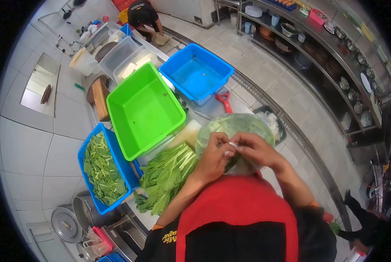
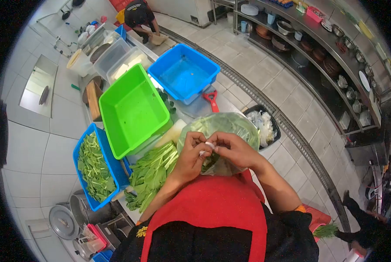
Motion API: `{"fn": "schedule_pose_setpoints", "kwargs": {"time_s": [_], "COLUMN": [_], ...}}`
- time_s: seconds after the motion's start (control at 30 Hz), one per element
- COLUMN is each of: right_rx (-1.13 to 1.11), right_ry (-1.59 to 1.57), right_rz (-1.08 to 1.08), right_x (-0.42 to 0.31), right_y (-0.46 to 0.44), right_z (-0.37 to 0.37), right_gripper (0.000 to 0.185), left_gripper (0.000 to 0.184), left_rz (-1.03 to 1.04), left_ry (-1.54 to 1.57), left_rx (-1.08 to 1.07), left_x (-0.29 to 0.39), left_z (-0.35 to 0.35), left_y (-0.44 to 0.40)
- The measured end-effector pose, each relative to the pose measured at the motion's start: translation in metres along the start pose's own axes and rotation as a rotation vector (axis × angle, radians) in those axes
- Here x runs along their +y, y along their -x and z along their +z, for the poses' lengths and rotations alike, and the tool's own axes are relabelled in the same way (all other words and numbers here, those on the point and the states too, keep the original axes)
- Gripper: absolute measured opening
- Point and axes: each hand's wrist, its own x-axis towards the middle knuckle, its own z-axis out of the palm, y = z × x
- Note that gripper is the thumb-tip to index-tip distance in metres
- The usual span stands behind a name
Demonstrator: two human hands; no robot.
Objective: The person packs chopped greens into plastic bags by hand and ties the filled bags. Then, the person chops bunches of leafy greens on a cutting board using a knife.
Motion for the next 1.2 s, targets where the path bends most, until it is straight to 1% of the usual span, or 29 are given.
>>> {"fn": "schedule_pose_setpoints", "kwargs": {"time_s": [0.03,0.07,0.13,0.17,0.23,0.27,0.33,0.37,0.43,0.47,0.53,0.57,0.6,0.63,0.7,0.73,0.77,0.8,0.83,0.87,0.9,0.93,0.97,1.0,1.03,1.07,1.13,1.17,1.2], "right_rx": [0.008,0.013,0.166,0.169,0.361,0.364,0.446,0.447,0.425,0.423,0.332,0.275,0.272,0.256,0.212,0.295,0.385,0.383,0.334,0.286,0.231,0.236,0.174,0.112,0.103,0.109,0.173,0.135,0.141], "right_ry": [0.021,0.018,0.08,0.078,0.694,0.69,0.673,0.672,0.055,0.059,0.036,-0.037,-0.043,0.003,0.064,0.086,0.105,0.109,0.089,0.062,-0.019,-0.02,-0.055,-0.088,-0.009,-0.02,0.342,0.307,0.313], "right_rz": [0.029,0.031,0.074,0.074,-0.363,-0.359,-0.388,-0.386,-0.25,-0.261,-0.246,-0.287,-0.284,-0.252,-0.21,-0.146,-0.086,-0.103,-0.093,-0.071,-0.066,-0.068,-0.116,-0.164,-0.189,-0.18,-0.362,-0.326,-0.341], "right_x": [-0.005,-0.002,0.005,0.001,-0.013,-0.016,-0.021,-0.023,-0.032,-0.041,-0.061,-0.07,-0.08,-0.091,-0.09,-0.074,-0.067,-0.071,-0.075,-0.076,-0.082,-0.089,-0.099,-0.111,-0.127,-0.135,-0.139,-0.136,-0.136], "right_y": [0.001,0.003,0.003,0.003,0.0,0.0,0.0,-0.003,-0.012,-0.014,-0.015,-0.013,-0.007,0.003,0.014,0.017,0.017,0.012,0.008,0.007,-0.001,-0.005,-0.008,-0.007,0.003,0.013,0.032,0.037,0.036], "right_z": [0.004,0.002,-0.003,-0.002,0.004,0.006,0.013,0.017,0.023,0.021,0.017,0.018,0.017,0.014,-0.005,-0.02,-0.028,-0.026,-0.018,-0.008,0.001,0.007,0.01,0.012,0.012,0.007,-0.007,-0.012,-0.011], "right_gripper": [0.011,0.011,0.009,0.009,0.013,0.013,0.016,0.016,0.017,0.017,0.017,0.019,0.019,0.02,0.021,0.022,0.022,0.022,0.021,0.02,0.02,0.02,0.021,0.022,0.021,0.021,0.02,0.017,0.017], "left_gripper": [0.005,0.005,0.009,0.009,0.015,0.015,0.023,0.029,0.032,0.034,0.034,0.027,0.021,0.021,0.017,0.017,0.016,0.015,0.018,0.018,0.021,0.024,0.024,0.027,0.029,0.029,0.032,0.032,0.033], "left_rz": [-0.01,-0.012,0.085,0.086,0.137,0.134,0.165,0.126,0.117,0.109,0.132,0.179,0.22,0.209,0.093,0.097,0.05,0.009,0.036,0.033,0.088,0.149,0.154,0.162,0.165,0.153,0.129,0.132,0.141], "left_ry": [0.053,0.057,-0.061,-0.061,-0.352,-0.35,-0.337,-0.309,-0.282,-0.255,-0.24,-0.294,-0.347,-0.349,-0.5,-0.507,-0.518,-0.528,-0.556,-0.555,-0.531,-0.507,-0.506,-0.434,-0.363,-0.36,-0.602,-0.602,-0.644], "left_rx": [0.017,0.012,0.097,0.094,0.164,0.158,0.114,0.113,0.101,0.088,0.087,0.062,0.035,0.034,0.007,0.022,0.044,0.061,0.111,0.104,0.141,0.182,0.183,0.239,0.29,0.28,0.16,0.165,0.224], "left_x": [0.001,0.0,-0.001,0.002,0.015,0.018,0.023,0.032,0.04,0.044,0.056,0.068,0.075,0.077,0.081,0.075,0.062,0.054,0.05,0.05,0.051,0.054,0.061,0.072,0.084,0.096,0.115,0.11,0.102], "left_z": [0.002,0.003,0.001,-0.001,-0.006,-0.009,-0.015,-0.016,-0.023,-0.027,-0.038,-0.044,-0.049,-0.054,-0.066,-0.07,-0.071,-0.072,-0.071,-0.067,-0.063,-0.062,-0.066,-0.074,-0.082,-0.091,-0.107,-0.11,-0.112], "left_y": [-0.001,-0.002,-0.007,-0.008,-0.013,-0.017,-0.03,-0.038,-0.05,-0.057,-0.068,-0.072,-0.073,-0.068,-0.056,-0.049,-0.041,-0.041,-0.046,-0.053,-0.064,-0.074,-0.081,-0.088,-0.092,-0.089,-0.076,-0.076,-0.077]}}
